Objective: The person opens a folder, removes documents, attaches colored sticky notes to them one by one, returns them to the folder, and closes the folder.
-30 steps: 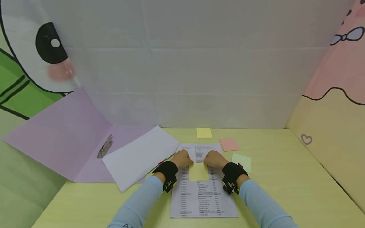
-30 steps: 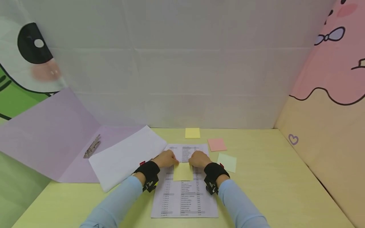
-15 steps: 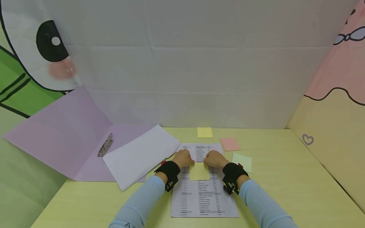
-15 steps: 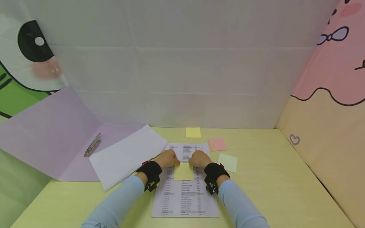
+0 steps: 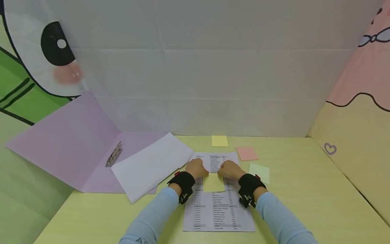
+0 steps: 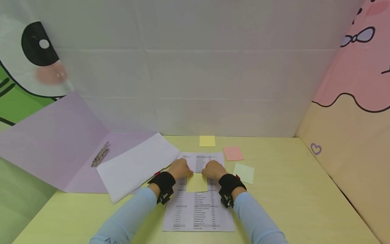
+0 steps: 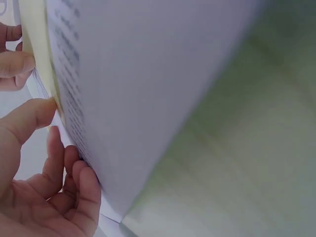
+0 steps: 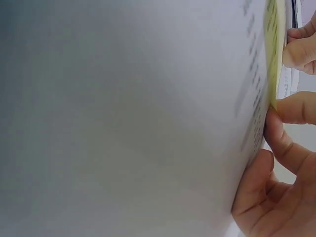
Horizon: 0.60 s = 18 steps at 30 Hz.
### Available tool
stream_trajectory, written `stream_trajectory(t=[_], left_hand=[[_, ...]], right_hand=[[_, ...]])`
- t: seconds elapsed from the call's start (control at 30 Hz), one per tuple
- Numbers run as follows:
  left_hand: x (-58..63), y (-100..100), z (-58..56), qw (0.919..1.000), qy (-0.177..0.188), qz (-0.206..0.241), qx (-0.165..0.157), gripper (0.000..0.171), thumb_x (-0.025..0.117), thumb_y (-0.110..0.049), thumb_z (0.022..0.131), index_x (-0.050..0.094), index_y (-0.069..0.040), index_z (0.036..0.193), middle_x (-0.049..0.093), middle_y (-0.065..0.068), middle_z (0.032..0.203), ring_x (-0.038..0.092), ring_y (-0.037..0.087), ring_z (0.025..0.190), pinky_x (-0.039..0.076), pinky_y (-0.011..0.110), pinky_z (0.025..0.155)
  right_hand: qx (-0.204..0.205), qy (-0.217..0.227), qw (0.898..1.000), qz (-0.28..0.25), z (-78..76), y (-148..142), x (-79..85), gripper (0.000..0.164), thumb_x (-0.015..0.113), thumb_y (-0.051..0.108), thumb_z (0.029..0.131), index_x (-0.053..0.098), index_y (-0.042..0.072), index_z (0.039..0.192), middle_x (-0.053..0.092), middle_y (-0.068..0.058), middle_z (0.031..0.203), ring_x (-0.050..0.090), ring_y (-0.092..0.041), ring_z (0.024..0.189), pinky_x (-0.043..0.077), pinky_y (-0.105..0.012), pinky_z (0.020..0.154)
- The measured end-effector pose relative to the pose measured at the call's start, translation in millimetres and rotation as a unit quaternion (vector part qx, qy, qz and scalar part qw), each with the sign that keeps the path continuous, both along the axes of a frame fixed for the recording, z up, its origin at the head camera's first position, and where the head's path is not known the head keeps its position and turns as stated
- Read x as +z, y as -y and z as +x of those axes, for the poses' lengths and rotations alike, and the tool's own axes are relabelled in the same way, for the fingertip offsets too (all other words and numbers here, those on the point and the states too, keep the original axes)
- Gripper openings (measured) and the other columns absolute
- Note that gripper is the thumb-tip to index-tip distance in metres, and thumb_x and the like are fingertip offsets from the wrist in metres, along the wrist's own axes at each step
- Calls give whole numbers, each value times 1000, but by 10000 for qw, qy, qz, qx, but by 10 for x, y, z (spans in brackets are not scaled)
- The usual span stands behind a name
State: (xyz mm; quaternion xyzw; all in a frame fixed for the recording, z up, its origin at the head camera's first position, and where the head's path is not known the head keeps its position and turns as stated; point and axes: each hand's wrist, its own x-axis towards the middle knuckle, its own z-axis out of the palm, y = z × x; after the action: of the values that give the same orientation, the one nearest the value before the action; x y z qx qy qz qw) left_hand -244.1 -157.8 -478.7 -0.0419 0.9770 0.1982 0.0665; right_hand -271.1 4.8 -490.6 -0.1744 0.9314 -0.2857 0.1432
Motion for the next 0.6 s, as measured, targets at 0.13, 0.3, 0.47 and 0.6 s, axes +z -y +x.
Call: stream_trajectory(t=[0.13, 0.3, 0.47, 0.6], left_hand=[[-34, 42, -9, 9996, -137, 258, 11, 29, 76, -23, 72, 64, 0, 84, 61, 7, 76, 49, 19, 61, 38, 27, 53], [-62, 126, -31, 9984, -127, 460, -310, 20, 79, -20, 69, 65, -6, 69, 62, 2, 70, 50, 15, 60, 41, 25, 56], [-13, 136, -18, 9968, 351, 537, -471, 24, 83, -19, 65, 64, -9, 76, 59, 0, 77, 51, 16, 69, 43, 28, 64], [27, 119, 18, 9958, 531, 442, -600, 31, 84, -20, 64, 63, -9, 84, 57, 1, 82, 49, 17, 73, 44, 29, 68]], right_hand=[[68, -35, 10000, -17, 9, -7, 9, 34, 57, 15, 73, 33, 15, 49, 23, 5, 49, 20, -9, 44, 16, -22, 43], [164, -106, 9998, -22, -2, 8, -23, 34, 56, 14, 74, 33, 14, 50, 22, 5, 49, 20, -9, 44, 16, -22, 43], [155, -81, 9994, 307, -49, 27, -67, 37, 60, 24, 80, 39, 13, 52, 28, 4, 51, 26, -10, 44, 20, -22, 43], [-91, -87, 9945, 1041, -63, 109, -85, 46, 62, 52, 79, 58, 7, 69, 47, -1, 63, 43, -15, 55, 33, -26, 49]])
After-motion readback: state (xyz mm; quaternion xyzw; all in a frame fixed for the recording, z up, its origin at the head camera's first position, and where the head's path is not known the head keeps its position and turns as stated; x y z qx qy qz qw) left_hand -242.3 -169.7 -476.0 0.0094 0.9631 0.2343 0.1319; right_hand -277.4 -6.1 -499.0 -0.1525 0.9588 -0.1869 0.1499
